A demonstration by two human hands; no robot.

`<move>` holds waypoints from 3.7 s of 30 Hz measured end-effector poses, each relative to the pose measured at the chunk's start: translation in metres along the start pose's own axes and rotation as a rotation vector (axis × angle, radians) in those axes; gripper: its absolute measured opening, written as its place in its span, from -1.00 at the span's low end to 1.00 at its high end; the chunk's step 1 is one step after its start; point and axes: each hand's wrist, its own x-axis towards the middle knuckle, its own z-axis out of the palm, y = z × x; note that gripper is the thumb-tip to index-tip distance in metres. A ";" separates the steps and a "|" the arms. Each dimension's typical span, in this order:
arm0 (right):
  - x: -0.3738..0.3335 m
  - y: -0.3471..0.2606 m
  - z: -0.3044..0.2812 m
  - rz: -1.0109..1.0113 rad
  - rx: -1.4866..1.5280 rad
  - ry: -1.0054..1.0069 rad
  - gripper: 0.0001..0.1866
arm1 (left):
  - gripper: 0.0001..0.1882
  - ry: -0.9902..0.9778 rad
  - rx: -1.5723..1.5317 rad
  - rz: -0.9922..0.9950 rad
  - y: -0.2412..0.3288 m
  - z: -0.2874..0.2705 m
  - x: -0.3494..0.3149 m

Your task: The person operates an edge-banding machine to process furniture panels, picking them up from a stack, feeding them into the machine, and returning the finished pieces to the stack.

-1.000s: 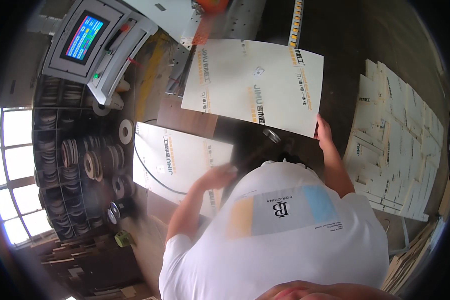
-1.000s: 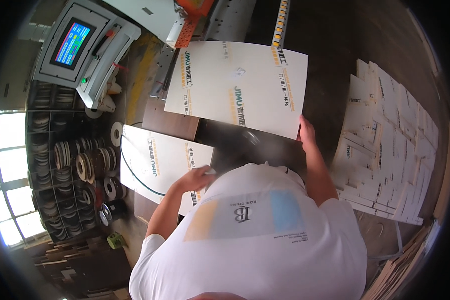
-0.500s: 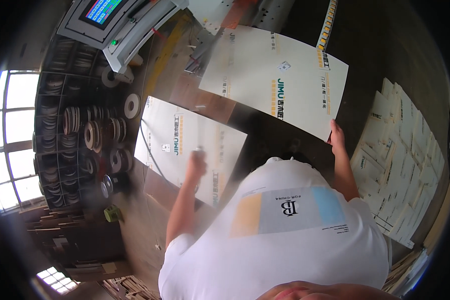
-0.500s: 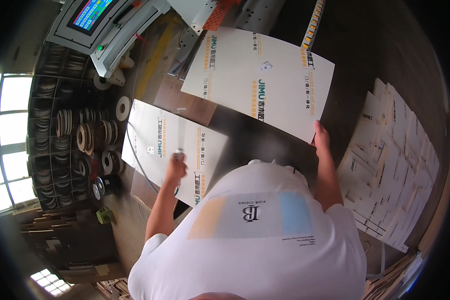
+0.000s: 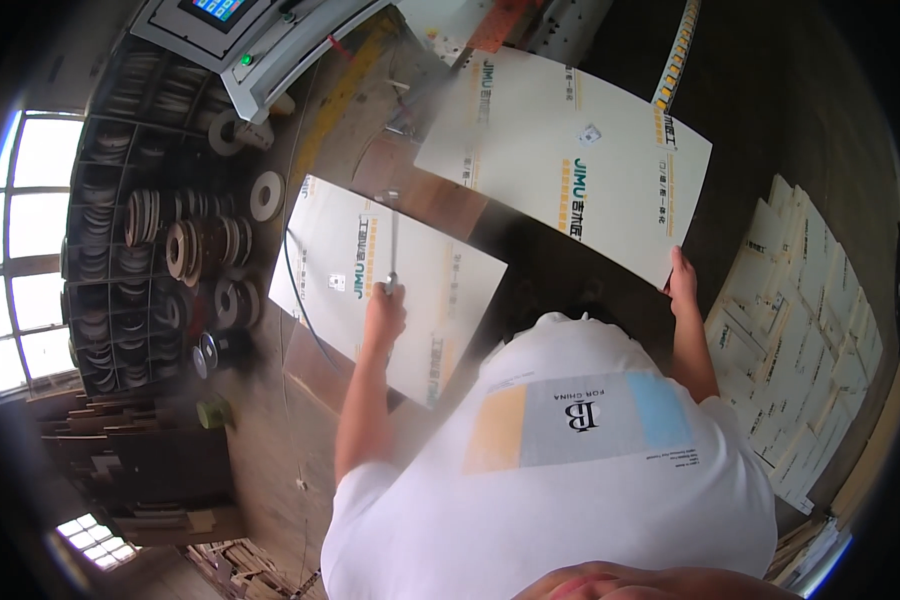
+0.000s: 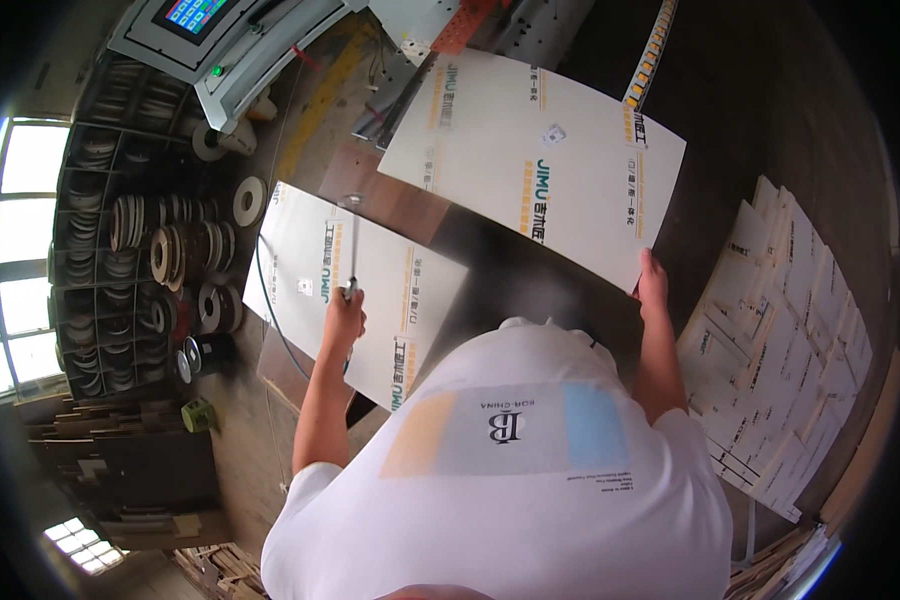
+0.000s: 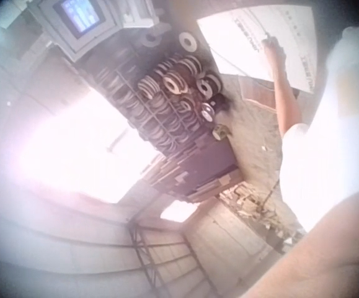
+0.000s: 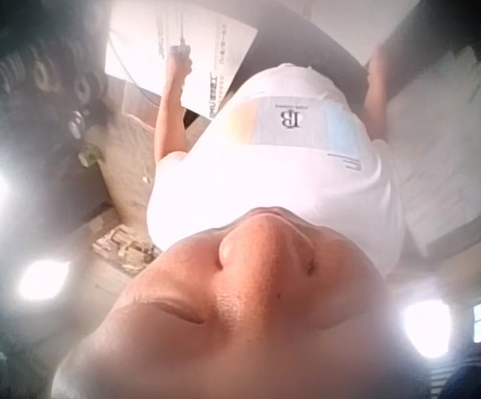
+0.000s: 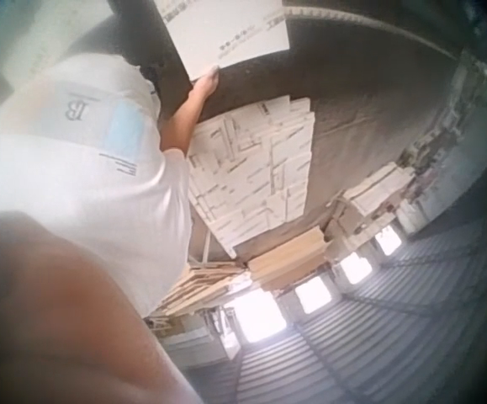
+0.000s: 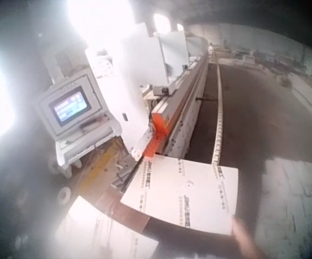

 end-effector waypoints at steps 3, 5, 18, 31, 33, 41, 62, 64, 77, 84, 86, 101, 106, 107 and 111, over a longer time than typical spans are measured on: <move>-0.004 0.000 0.004 -0.028 -0.008 0.065 -0.39 | -0.66 -0.374 0.294 0.173 0.014 0.002 -0.018; -0.002 0.001 0.005 -0.034 0.005 0.054 -0.38 | -0.67 -0.193 0.153 0.108 0.012 0.010 0.003; 0.006 0.006 -0.006 0.041 -0.076 0.047 -0.37 | -0.66 -0.572 0.562 0.672 -0.022 0.037 -0.025; -0.019 -0.024 0.012 0.034 0.131 0.117 -0.38 | -0.72 -0.119 -0.724 0.018 -0.003 0.048 0.055; -0.024 -0.034 0.007 0.035 0.178 0.010 -0.43 | -0.74 -0.257 -0.726 0.006 0.031 0.087 0.048; -0.016 -0.022 0.009 0.129 0.131 0.107 -0.36 | -0.59 -1.011 0.542 0.365 0.029 0.059 0.007; 0.020 -0.050 0.069 0.291 0.694 -0.204 -0.39 | -0.86 -0.084 -0.426 0.099 0.048 0.099 0.005; 0.035 -0.047 0.068 0.269 0.720 -0.229 -0.43 | -0.85 -0.095 -0.489 0.055 0.058 0.101 0.003; 0.133 -0.148 0.047 0.269 0.563 -0.133 -0.32 | -0.81 -0.074 -0.343 0.027 0.092 0.141 -0.052; 0.212 -0.150 0.024 0.112 0.678 -0.066 -0.47 | -0.66 -0.252 0.395 0.133 0.117 0.145 -0.095; 0.224 -0.156 0.014 -0.050 0.639 0.028 -0.57 | -0.57 -0.479 0.538 0.154 0.129 0.134 -0.107; -0.061 -0.012 0.232 0.183 -0.664 -1.244 -0.41 | -0.77 0.133 -0.440 -0.187 -0.128 -0.017 -0.129; -0.116 0.068 0.287 0.540 -0.444 -1.251 -0.46 | -0.76 0.329 -0.605 -0.185 -0.155 -0.019 -0.129; -0.119 0.078 0.294 0.510 -0.349 -1.224 -0.52 | -0.76 0.325 -0.605 -0.184 -0.160 -0.018 -0.126; -0.118 0.063 0.294 0.376 -0.256 -1.061 -0.64 | -0.74 0.219 -0.585 -0.127 -0.175 -0.009 -0.118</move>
